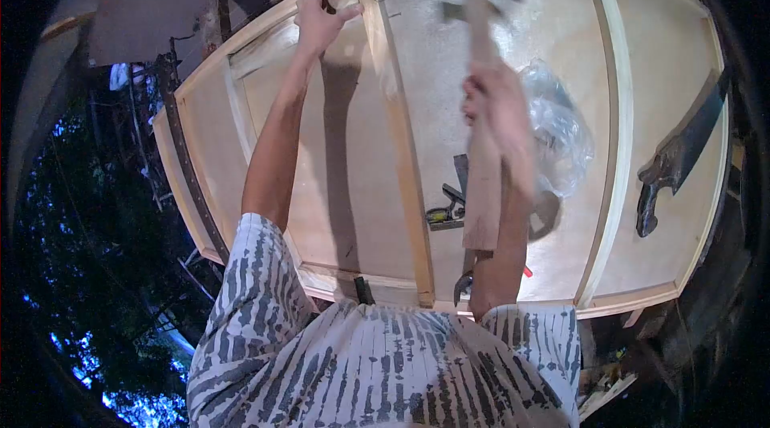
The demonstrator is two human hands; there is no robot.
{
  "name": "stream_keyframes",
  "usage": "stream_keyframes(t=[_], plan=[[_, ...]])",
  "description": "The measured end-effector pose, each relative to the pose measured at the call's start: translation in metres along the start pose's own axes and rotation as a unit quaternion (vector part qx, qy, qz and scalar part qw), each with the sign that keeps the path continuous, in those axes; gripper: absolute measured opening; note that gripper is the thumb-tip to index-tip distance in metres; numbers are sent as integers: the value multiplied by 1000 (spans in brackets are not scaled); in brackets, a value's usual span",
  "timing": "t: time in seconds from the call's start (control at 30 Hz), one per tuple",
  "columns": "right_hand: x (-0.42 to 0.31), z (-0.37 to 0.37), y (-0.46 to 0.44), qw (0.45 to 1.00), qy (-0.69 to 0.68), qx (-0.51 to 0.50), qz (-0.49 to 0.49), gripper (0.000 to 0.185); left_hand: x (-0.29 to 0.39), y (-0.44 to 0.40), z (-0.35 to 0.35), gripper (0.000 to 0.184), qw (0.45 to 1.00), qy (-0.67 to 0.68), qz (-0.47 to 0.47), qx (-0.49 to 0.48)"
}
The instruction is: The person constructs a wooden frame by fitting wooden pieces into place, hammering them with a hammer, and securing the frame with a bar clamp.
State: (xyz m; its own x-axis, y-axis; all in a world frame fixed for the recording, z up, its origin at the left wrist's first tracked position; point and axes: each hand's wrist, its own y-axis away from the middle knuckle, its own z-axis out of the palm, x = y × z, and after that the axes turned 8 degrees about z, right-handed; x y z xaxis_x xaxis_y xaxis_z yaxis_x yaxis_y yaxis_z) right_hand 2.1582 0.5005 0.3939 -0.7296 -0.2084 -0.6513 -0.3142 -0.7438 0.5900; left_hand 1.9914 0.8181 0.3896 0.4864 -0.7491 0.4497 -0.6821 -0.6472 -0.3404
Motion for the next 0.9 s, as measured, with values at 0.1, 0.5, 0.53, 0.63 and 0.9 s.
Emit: stream_keyframes(t=[0.1,0.5,0.53,0.63,0.9], plan=[[-23,-30,25,977,-72,166,-115,16,16,3,5,53,999,-16,29,-15],[-21,-46,17,993,9,103,-54,14,19,-3,21,55,1000,5,-12,-28],[-30,-59,15,977,-68,175,-101,16,26,-7,30,54,999,18,-3,-37],[16,-54,-12,962,-48,229,-142,19,25,-1,54,55,997,-17,-45,-66],[-12,-35,19,988,0,136,-78,26,5,8,-1,53,999,14,-2,-37]])
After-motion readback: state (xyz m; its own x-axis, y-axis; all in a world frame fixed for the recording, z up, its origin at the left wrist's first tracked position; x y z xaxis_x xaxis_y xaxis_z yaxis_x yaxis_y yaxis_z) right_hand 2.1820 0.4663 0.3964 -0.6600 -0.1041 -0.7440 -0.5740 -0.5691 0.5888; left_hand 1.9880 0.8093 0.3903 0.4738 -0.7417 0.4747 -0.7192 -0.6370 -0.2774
